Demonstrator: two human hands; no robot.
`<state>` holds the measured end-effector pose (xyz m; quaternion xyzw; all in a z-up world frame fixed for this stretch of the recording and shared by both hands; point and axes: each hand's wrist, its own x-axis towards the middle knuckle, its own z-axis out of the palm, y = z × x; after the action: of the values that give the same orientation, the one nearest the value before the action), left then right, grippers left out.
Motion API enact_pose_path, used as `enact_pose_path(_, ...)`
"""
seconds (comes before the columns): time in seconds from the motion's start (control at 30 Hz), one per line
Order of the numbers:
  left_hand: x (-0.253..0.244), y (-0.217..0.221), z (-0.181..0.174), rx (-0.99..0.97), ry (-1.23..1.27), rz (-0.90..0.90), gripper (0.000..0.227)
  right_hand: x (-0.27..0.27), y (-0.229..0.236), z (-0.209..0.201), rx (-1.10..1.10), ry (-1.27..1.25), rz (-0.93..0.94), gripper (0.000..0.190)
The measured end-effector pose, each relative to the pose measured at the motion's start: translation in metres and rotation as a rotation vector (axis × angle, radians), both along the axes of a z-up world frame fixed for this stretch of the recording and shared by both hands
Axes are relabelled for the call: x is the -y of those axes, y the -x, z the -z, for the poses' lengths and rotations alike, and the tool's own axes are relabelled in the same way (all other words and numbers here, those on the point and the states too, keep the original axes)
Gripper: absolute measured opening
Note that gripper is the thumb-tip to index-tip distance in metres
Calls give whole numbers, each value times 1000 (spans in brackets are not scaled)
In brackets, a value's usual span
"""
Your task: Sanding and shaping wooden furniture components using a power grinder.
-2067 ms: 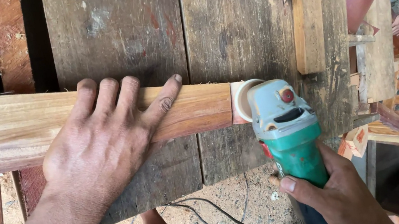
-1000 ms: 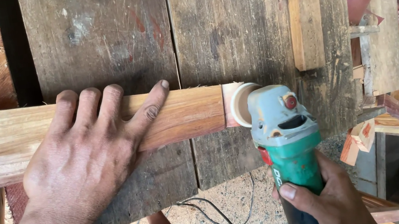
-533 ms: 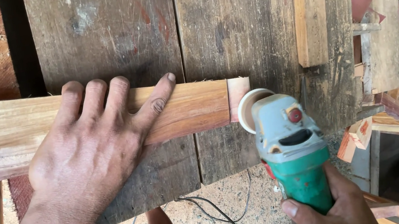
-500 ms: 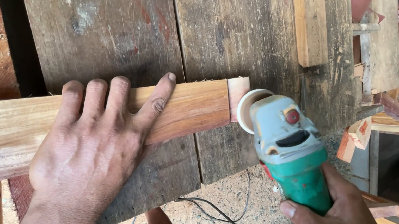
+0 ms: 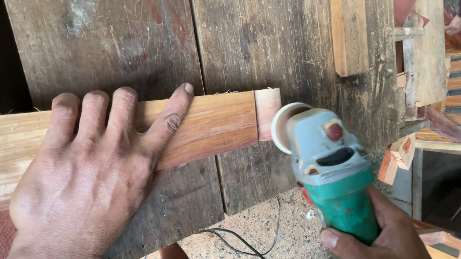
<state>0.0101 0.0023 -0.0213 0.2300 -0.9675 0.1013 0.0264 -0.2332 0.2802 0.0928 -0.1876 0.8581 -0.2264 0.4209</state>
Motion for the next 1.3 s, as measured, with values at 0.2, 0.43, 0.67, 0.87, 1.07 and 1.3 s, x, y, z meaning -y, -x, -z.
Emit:
enact_pose_path(0.2, 1, -1, 1, -6, -8, -7, 84, -6, 5, 1, -56, 4, 18, 83)
enact_pose_path(0.43, 1, 0, 0, -10, -23, 2, 81, -1, -6, 13, -28, -16, -12, 83)
enact_pose_path(0.67, 1, 1, -3, 23, 14, 5, 84, -26, 16, 19, 103, 79, 57, 81)
enact_pose_path(0.87, 0, 3, -2, 62, -7, 0, 84, -32, 23, 20, 66, 102, 147, 76)
enact_pose_path(1.07, -1, 4, -1, 180, -38, -16, 87, -40, 23, 33, 193, 138, 54, 74)
enact_pose_path(1.3, -2, 8, -4, 297, -142, -73, 85, -30, 22, 37, 304, 185, 98, 74)
